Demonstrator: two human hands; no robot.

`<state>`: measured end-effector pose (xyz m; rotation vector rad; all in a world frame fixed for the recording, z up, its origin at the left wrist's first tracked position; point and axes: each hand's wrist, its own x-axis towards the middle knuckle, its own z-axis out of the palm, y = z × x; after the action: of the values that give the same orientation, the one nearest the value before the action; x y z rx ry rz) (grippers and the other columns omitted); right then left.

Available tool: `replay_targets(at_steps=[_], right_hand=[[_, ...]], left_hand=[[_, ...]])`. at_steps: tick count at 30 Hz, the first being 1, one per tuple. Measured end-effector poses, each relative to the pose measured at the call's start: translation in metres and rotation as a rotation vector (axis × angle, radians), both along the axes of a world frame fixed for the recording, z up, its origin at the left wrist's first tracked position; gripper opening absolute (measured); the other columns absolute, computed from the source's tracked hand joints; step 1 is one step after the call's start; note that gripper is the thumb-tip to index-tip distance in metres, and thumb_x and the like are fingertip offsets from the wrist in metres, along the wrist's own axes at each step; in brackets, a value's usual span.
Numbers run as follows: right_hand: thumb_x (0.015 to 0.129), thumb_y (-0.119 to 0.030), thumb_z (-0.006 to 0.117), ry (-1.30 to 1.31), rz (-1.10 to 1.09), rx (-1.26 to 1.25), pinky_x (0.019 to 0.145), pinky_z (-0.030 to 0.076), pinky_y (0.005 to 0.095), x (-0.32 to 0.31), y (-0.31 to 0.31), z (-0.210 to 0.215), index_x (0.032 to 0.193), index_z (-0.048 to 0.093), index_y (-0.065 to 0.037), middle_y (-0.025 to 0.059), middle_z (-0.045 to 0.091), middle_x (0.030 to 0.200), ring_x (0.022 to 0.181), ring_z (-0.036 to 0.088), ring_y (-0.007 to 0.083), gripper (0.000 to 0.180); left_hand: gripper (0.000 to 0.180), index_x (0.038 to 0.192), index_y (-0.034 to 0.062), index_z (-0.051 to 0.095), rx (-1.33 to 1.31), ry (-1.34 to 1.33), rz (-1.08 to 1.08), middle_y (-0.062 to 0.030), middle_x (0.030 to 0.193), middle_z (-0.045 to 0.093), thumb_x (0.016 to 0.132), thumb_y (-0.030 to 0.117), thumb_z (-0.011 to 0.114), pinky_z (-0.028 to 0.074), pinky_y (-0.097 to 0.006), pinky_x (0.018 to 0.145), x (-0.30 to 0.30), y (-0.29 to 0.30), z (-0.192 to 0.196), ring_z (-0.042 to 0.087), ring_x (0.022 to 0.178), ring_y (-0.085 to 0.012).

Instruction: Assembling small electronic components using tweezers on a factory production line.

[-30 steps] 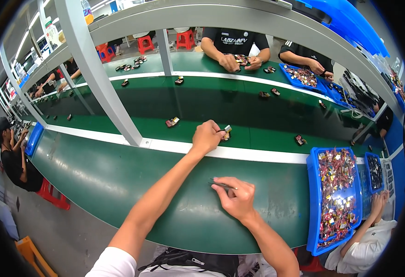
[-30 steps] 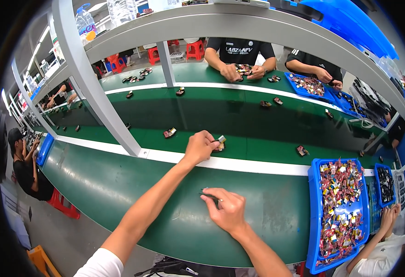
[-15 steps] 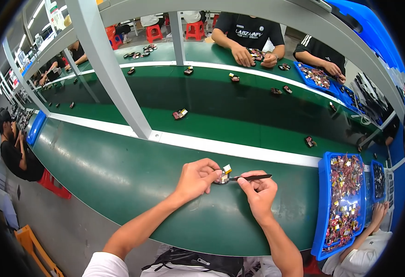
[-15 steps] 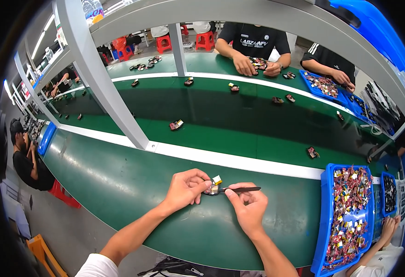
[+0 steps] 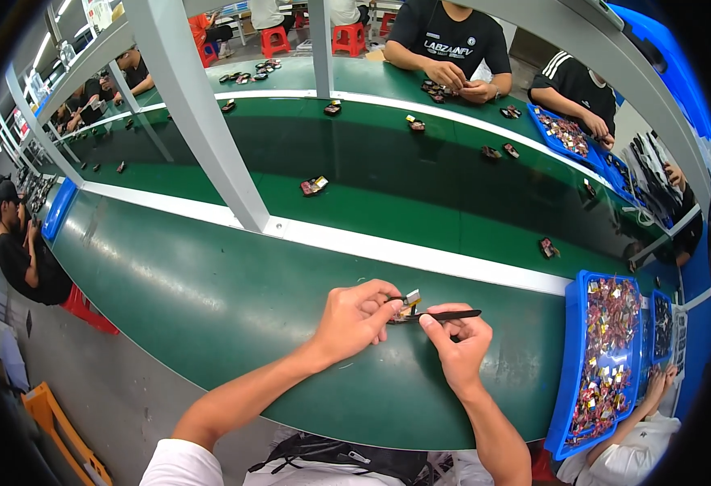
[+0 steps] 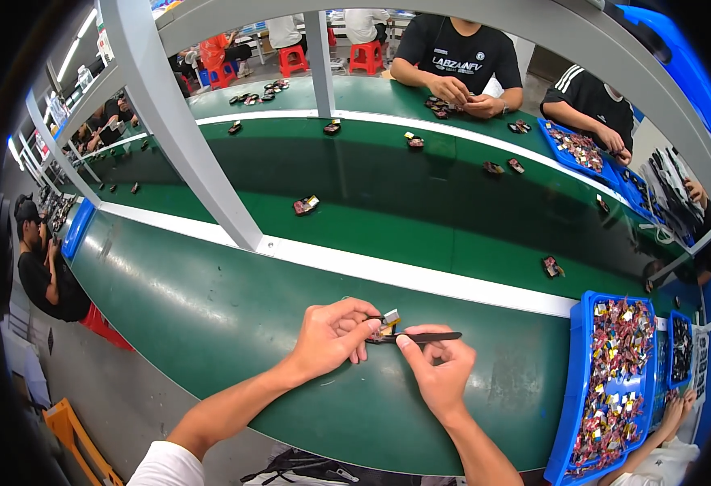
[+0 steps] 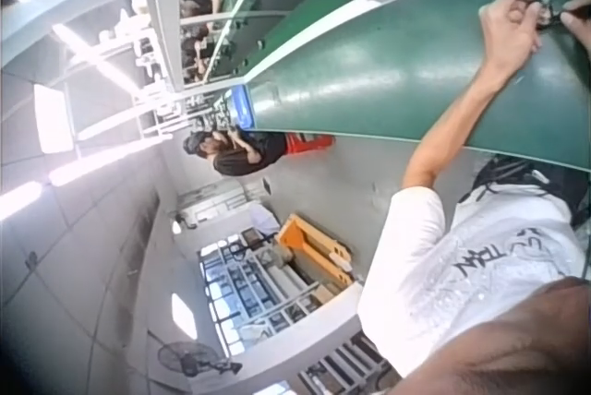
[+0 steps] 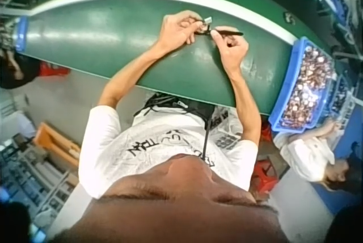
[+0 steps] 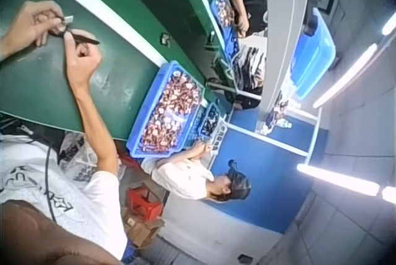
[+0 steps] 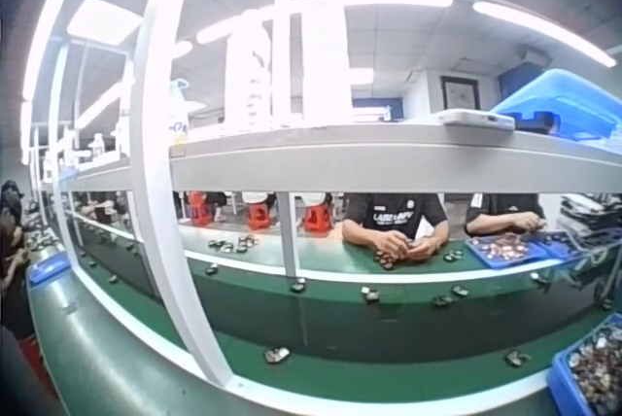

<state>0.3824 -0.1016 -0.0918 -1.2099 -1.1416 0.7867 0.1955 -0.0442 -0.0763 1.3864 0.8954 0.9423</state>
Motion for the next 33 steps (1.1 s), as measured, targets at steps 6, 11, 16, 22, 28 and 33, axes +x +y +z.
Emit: replay_targets(at_steps=[6,11,16,22,28,33], right_hand=[[0.086,0.004,0.076,0.096,0.028,-0.083,0.049,0.031,0.0181,0.0,-0.003,0.007,0.096,0.072,0.004,-0.0024,0.064,0.071,0.055,0.046,-0.0011,0.011],[0.089,0.004,0.073,0.256,0.08,-0.177,0.065,0.051,0.0196,0.002,-0.004,0.011,0.101,0.068,0.008,0.0099,0.072,0.088,0.076,0.067,0.0097,0.014],[0.089,0.005,0.073,0.292,0.08,-0.215,0.071,0.056,0.0223,0.005,-0.003,0.012,0.102,0.067,0.009,0.0129,0.073,0.092,0.081,0.071,0.0133,0.015],[0.09,0.006,0.071,0.282,0.115,-0.199,0.073,0.057,0.0237,0.005,-0.003,0.013,0.102,0.067,0.009,0.0141,0.073,0.093,0.083,0.072,0.0147,0.014],[0.09,0.007,0.071,0.291,0.13,-0.204,0.074,0.058,0.0243,0.008,-0.002,0.012,0.102,0.067,0.009,0.0141,0.073,0.092,0.083,0.071,0.0147,0.013],[0.09,0.007,0.071,0.293,0.138,-0.205,0.074,0.058,0.0239,0.007,-0.002,0.013,0.101,0.067,0.009,0.0136,0.072,0.092,0.082,0.071,0.0142,0.013]], left_hand=[[0.017,0.11,-0.0094,0.066,0.069,-0.019,0.014,-0.0136,0.086,0.073,0.097,0.0,0.065,0.051,-0.024,0.046,0.003,-0.003,-0.005,0.067,0.058,-0.0118],[0.016,0.11,-0.0091,0.066,0.132,-0.003,0.012,-0.0133,0.087,0.073,0.096,-0.001,0.065,0.052,-0.023,0.047,0.003,-0.004,-0.008,0.067,0.059,-0.0116],[0.016,0.11,-0.0084,0.067,0.193,0.0,0.027,-0.0126,0.086,0.073,0.095,-0.002,0.066,0.052,-0.023,0.047,0.004,-0.005,-0.009,0.068,0.06,-0.012],[0.016,0.109,-0.0082,0.067,0.356,0.026,0.074,-0.0126,0.086,0.073,0.094,-0.003,0.067,0.053,-0.024,0.047,0.006,-0.007,-0.012,0.069,0.06,-0.0124],[0.017,0.112,-0.0089,0.066,0.147,-0.044,0.009,-0.014,0.088,0.072,0.096,-0.003,0.064,0.054,-0.024,0.048,0.0,-0.001,-0.007,0.069,0.06,-0.0135],[0.024,0.119,-0.009,0.066,-0.054,-0.13,-0.06,-0.0121,0.085,0.071,0.098,0.003,0.064,0.052,-0.025,0.048,-0.003,0.003,-0.01,0.066,0.059,-0.0125]])
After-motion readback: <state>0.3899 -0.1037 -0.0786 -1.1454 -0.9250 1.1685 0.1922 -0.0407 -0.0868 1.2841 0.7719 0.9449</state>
